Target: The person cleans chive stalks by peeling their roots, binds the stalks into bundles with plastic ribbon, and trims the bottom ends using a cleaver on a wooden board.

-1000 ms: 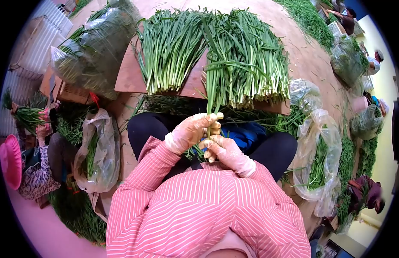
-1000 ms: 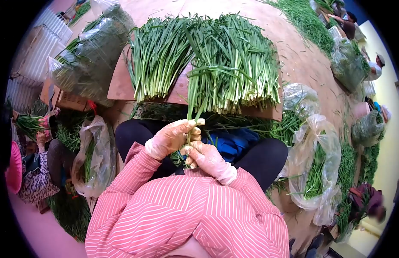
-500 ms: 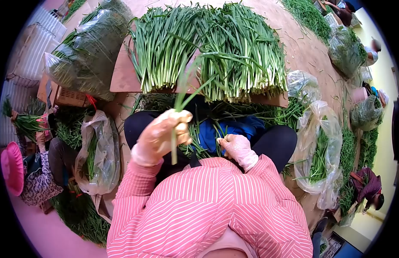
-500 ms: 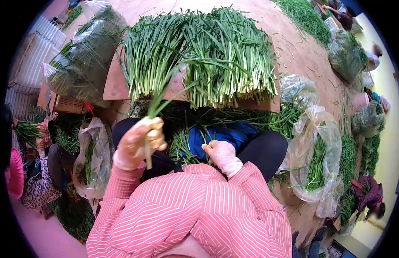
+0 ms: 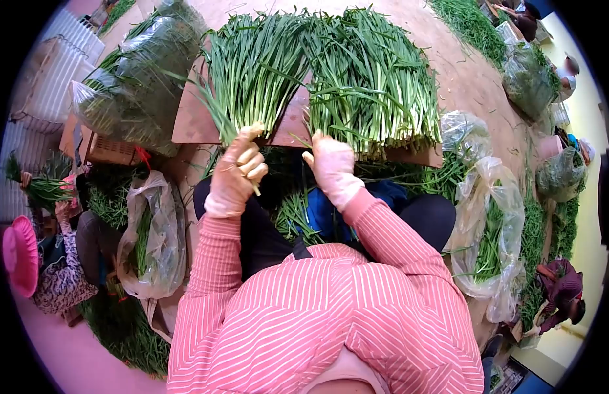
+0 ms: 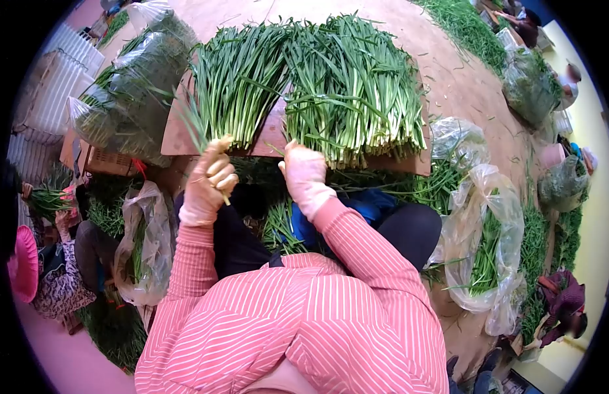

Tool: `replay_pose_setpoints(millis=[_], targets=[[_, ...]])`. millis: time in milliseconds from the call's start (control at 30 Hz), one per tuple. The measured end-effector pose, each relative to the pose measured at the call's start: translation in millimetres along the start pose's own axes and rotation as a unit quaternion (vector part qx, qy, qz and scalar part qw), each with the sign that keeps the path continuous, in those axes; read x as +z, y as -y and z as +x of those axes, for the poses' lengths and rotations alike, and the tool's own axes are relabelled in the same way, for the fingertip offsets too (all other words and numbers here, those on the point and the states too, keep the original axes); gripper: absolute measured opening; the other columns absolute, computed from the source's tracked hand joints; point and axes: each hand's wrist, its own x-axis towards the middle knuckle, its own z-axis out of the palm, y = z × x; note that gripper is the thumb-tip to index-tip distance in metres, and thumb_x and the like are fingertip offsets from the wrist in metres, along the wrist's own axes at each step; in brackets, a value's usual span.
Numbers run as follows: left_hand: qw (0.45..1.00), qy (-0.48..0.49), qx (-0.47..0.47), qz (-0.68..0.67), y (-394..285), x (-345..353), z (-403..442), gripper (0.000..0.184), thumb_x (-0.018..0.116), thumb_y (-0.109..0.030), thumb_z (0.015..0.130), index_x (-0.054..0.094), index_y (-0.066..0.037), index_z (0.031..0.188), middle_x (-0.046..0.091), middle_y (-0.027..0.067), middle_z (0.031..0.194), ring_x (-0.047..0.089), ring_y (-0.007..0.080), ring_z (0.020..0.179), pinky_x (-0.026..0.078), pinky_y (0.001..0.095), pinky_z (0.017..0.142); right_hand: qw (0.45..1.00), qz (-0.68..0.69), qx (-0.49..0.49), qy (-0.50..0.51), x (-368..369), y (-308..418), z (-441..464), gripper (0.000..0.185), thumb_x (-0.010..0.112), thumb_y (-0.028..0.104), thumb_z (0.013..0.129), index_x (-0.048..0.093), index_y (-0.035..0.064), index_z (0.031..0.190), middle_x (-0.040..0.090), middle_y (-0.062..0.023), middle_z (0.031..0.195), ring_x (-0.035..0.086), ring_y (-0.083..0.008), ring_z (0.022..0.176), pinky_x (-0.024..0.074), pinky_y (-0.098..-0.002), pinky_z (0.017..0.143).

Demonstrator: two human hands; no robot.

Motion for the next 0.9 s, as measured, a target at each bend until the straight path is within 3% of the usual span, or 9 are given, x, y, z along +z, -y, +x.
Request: replay_pose_setpoints(millis=[200, 267, 367, 467, 533, 633, 767, 867, 900], targets=[[0.996, -0.058, -0.028, 0.062, 24, -12, 10, 0.034, 0.049, -0.023, 0.097, 0.053, 0.002, 0.120, 0.020, -0.0085, 0.056, 0.020, 0.0035, 0.044, 0.020, 0.0197, 0.042, 1.000, 0.013, 0.014, 0.007, 50, -20, 15, 0.018, 0.066, 0.022, 0.077, 0.059, 0.0071, 0.084, 0.063, -0.0127, 0.077, 0.064, -0.0286, 0.071, 0.0509, -0.0394, 0.061], [0.995, -0.064, -0.032, 0.076, 26, -18, 10, 0.035, 0.048, -0.024, 0.098, 0.053, 0.002, 0.120, 0.020, -0.0088, 0.057, 0.021, 0.0032, 0.045, 0.021, 0.0195, 0.043, 0.982, 0.163, 0.011, -0.097, 20, -19, -3, 0.012, 0.061, 0.019, 0.080, 0.061, 0.0076, 0.079, 0.063, -0.0130, 0.078, 0.063, -0.0296, 0.070, 0.0510, -0.0382, 0.063], [0.986, -0.075, -0.053, 0.137, 33, -21, 12, 0.035, 0.049, -0.027, 0.097, 0.056, -0.001, 0.118, 0.024, -0.0091, 0.057, 0.026, 0.0037, 0.046, 0.024, 0.0203, 0.045, 0.961, 0.258, 0.042, -0.094, 8, -21, -25, 0.016, 0.065, 0.022, 0.081, 0.065, 0.0071, 0.087, 0.063, -0.0137, 0.084, 0.063, -0.0283, 0.073, 0.0513, -0.0351, 0.067], [0.975, -0.102, -0.086, 0.176, 43, -17, 17, 0.034, 0.046, -0.028, 0.098, 0.057, -0.002, 0.116, 0.032, -0.0079, 0.058, 0.029, 0.0045, 0.046, 0.028, 0.0212, 0.046, 0.899, 0.425, 0.021, -0.104, 12, -22, -41, 0.018, 0.067, 0.014, 0.081, 0.066, 0.0077, 0.098, 0.063, -0.0126, 0.086, 0.063, -0.0248, 0.073, 0.0515, -0.0311, 0.069], [0.973, -0.094, -0.090, 0.191, 46, -18, 22, 0.036, 0.046, -0.031, 0.098, 0.057, -0.003, 0.117, 0.034, -0.0076, 0.059, 0.030, 0.0046, 0.046, 0.028, 0.0215, 0.046, 0.792, 0.605, 0.027, -0.072, 5, -18, -48, 0.023, 0.066, 0.003, 0.080, 0.067, 0.0094, 0.102, 0.063, -0.0101, 0.086, 0.063, -0.0204, 0.073, 0.0511, -0.0271, 0.070], [0.957, -0.047, -0.183, 0.221, 47, -14, 31, 0.039, 0.052, -0.037, 0.095, 0.060, -0.003, 0.113, 0.037, -0.0075, 0.058, 0.034, 0.0051, 0.046, 0.028, 0.0210, 0.043, 0.844, 0.529, -0.027, -0.089, -2, -16, -52, 0.025, 0.063, -0.004, 0.078, 0.067, 0.0094, 0.099, 0.063, -0.0072, 0.081, 0.064, -0.0180, 0.072, 0.0515, -0.0267, 0.067], [0.945, 0.020, -0.216, 0.247, 57, -8, 40, 0.036, 0.056, -0.028, 0.093, 0.058, 0.003, 0.113, 0.063, 0.0029, 0.072, 0.060, 0.0109, 0.056, 0.054, 0.0249, 0.058, 0.879, 0.450, -0.126, -0.099, -5, -11, -54, 0.025, 0.065, -0.001, 0.073, 0.065, 0.0113, 0.095, 0.062, -0.0068, 0.078, 0.063, -0.0225, 0.069, 0.0510, -0.0318, 0.062], [0.952, 0.040, -0.189, 0.236, 52, -10, 46, 0.032, 0.060, -0.031, 0.091, 0.063, -0.002, 0.106, 0.041, -0.0075, 0.052, 0.033, 0.0058, 0.040, 0.024, 0.0218, 0.039, 0.884, 0.434, -0.167, -0.057, -16, -7, -67, 0.019, 0.066, 0.008, 0.074, 0.064, 0.0119, 0.092, 0.061, -0.0080, 0.077, 0.061, -0.0277, 0.072, 0.0501, -0.0368, 0.063], [0.958, 0.036, -0.172, 0.228, 48, -11, 47, 0.033, 0.058, -0.031, 0.092, 0.063, -0.003, 0.107, 0.036, -0.0088, 0.051, 0.029, 0.0054, 0.040, 0.022, 0.0223, 0.039, 0.892, 0.411, -0.186, 0.007, -14, -7, -77, 0.016, 0.066, 0.010, 0.075, 0.064, 0.0121, 0.091, 0.061, -0.0084, 0.077, 0.062, -0.0278, 0.073, 0.0502, -0.0370, 0.063]])
